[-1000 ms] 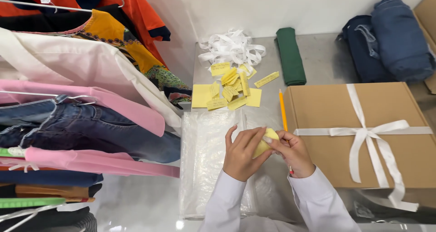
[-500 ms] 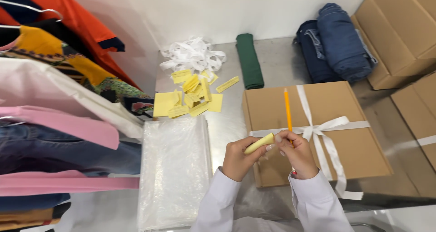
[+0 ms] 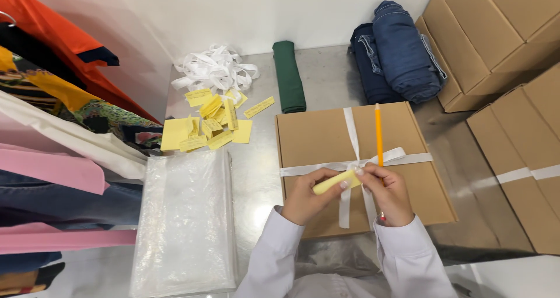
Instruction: Tying a ribbon on a box, writing a label, and preparing plastic packaging
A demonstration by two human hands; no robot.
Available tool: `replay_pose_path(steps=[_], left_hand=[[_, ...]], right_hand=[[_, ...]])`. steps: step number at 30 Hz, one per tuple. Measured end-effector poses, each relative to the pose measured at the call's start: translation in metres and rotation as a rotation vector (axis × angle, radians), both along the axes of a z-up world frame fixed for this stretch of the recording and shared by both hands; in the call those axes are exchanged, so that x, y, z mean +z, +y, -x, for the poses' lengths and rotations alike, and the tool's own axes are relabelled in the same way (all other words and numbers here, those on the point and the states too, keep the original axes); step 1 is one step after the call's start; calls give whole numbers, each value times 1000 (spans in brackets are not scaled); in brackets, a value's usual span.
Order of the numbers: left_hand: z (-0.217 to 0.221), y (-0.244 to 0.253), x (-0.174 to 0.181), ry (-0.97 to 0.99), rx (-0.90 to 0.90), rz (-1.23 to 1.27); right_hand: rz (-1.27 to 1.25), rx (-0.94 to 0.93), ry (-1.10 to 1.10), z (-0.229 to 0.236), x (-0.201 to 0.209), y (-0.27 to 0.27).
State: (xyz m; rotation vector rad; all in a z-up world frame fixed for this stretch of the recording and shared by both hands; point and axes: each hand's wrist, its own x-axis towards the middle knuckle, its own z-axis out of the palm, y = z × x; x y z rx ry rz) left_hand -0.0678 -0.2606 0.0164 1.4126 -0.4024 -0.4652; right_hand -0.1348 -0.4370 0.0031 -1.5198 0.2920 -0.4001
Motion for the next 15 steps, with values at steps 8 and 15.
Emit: replay_pose_path(steps=[8, 15], left_hand=[[20, -36, -2, 147, 42, 201], [34, -49, 8, 176, 32, 214]], right_hand=[[28, 93, 16, 4, -12, -54], [-6, 165, 11, 10, 2, -66]])
